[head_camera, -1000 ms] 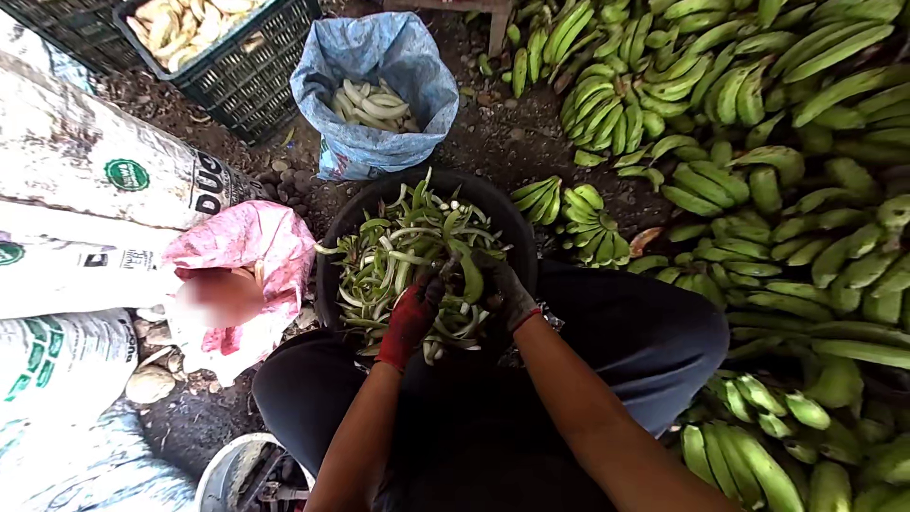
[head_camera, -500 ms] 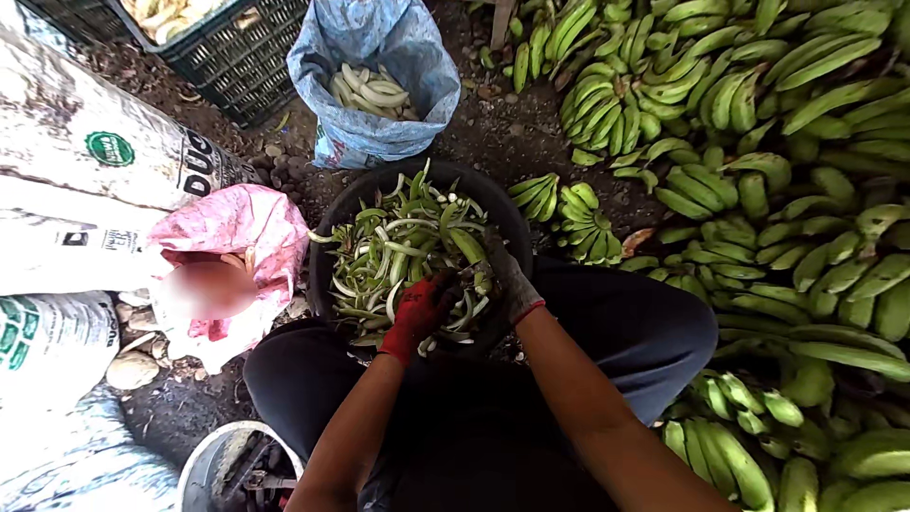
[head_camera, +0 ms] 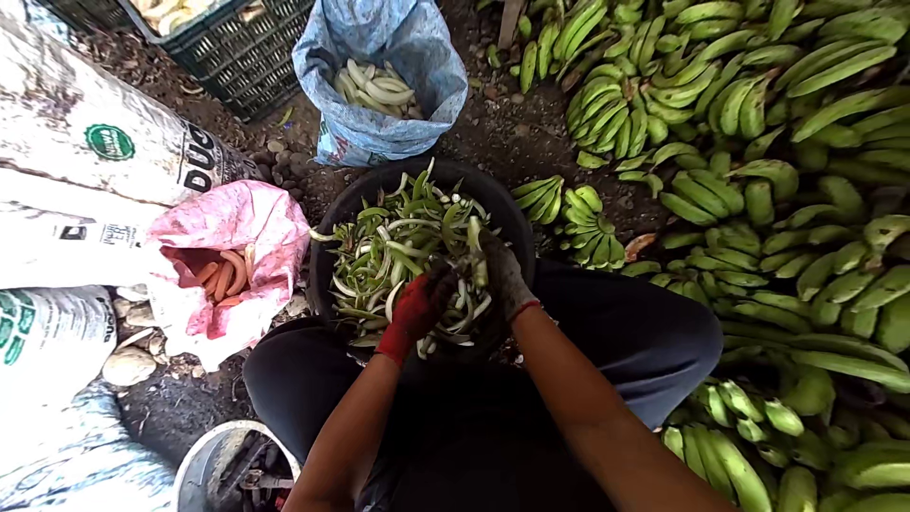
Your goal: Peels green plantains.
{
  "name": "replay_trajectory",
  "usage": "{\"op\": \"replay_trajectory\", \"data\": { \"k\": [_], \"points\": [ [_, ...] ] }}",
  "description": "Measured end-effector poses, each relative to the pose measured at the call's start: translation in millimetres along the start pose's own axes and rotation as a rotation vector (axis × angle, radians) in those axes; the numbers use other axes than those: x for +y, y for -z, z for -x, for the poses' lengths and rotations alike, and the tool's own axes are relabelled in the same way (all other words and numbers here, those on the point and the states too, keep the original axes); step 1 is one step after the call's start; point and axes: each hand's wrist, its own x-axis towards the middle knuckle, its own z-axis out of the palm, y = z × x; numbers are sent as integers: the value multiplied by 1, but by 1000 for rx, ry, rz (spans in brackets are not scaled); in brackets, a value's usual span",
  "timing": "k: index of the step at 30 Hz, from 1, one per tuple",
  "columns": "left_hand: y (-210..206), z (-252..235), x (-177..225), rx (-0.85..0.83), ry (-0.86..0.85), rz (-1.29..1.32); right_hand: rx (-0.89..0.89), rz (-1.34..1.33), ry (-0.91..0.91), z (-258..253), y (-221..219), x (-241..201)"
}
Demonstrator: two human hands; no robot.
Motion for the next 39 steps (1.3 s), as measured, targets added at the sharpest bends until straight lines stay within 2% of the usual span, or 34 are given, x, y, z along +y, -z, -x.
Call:
{"op": "replay_trajectory", "data": {
  "k": [1, 3, 6, 8, 9, 13, 17, 22, 25, 29, 33, 39],
  "points": [
    [-3, 4, 2, -53, -29, 28, 15, 9, 10, 0, 3, -6],
    [-5, 4, 1, -28, -40, -69, -19, -55, -12, 2, 2, -11],
    [3, -11, -4, 209, 33, -364, -239, -256, -112, 5, -13, 0],
    [9, -21, -9, 344, 90, -413, -363, -272, -163, 7, -20, 10],
    [12, -22, -9, 367, 117, -397, -358, -255, -171, 10, -22, 14],
    [5, -13, 4, 236, 95, -251, -129, -327, -169, 1, -18, 14],
    [-15, 0, 11, 97, -10, -209, 33, -230, -71, 11, -13, -14],
    [-17, 6, 16, 144, -21, -229, 299, -284, 3, 9, -26, -27],
    [-17, 5, 16, 153, -5, -229, 360, -324, 14, 6, -31, -27],
    [-15, 1, 14, 124, 56, -221, 360, -169, 58, 7, -33, -22],
    [-6, -14, 7, 117, 85, -221, 172, 26, 66, 20, -28, -20],
    [12, -25, -6, 221, 74, -248, -411, 39, 51, 12, -14, 9]
  ]
}}
